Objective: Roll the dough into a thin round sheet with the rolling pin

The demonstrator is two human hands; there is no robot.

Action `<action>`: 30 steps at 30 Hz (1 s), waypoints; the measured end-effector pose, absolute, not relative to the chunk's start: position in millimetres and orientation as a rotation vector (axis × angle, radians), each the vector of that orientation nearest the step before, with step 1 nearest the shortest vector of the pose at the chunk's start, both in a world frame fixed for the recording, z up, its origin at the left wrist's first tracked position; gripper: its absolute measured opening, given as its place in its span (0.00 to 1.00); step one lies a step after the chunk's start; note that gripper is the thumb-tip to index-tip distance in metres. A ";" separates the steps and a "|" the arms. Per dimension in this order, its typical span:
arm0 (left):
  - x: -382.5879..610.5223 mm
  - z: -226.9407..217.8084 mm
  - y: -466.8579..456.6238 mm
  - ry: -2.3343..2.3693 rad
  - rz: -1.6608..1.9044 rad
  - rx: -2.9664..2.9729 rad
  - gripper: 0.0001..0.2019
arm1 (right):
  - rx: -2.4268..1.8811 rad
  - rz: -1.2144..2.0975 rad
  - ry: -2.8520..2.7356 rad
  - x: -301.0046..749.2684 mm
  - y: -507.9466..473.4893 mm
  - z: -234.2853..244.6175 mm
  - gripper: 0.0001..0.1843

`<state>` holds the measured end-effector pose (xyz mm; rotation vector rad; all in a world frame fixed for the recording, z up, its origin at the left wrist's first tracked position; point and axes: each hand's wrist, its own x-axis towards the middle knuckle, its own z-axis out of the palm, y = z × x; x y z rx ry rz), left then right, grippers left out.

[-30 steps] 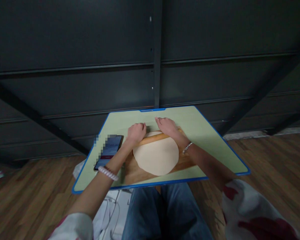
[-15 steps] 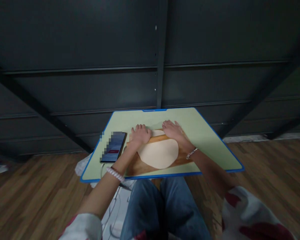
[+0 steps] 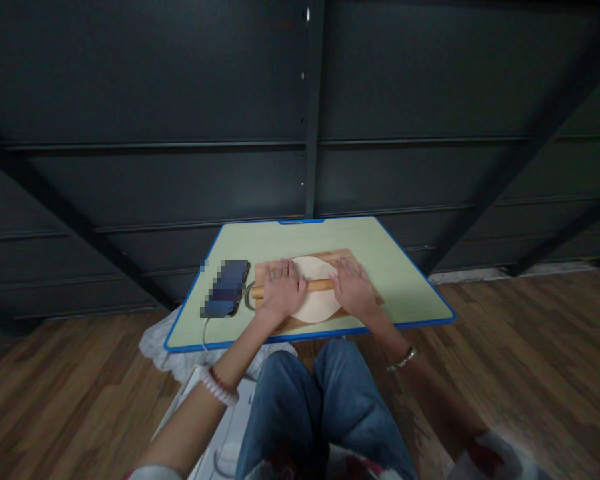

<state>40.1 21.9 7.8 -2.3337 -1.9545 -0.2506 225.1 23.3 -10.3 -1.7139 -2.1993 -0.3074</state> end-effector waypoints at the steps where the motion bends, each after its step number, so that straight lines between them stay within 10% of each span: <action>1: 41.0 8.3 16.6 -1.938 -0.263 -2.334 0.30 | -1.705 -0.311 -2.195 227.0 15.2 -11.2 0.29; 14: 41.0 8.4 -28.8 -1.807 -0.239 -2.343 0.30 | -1.559 -0.241 -2.221 244.2 -63.7 -11.8 0.29; 30: 41.2 2.6 56.9 -1.971 -0.309 -2.337 0.34 | -1.529 0.017 -2.563 240.2 116.9 1.8 0.31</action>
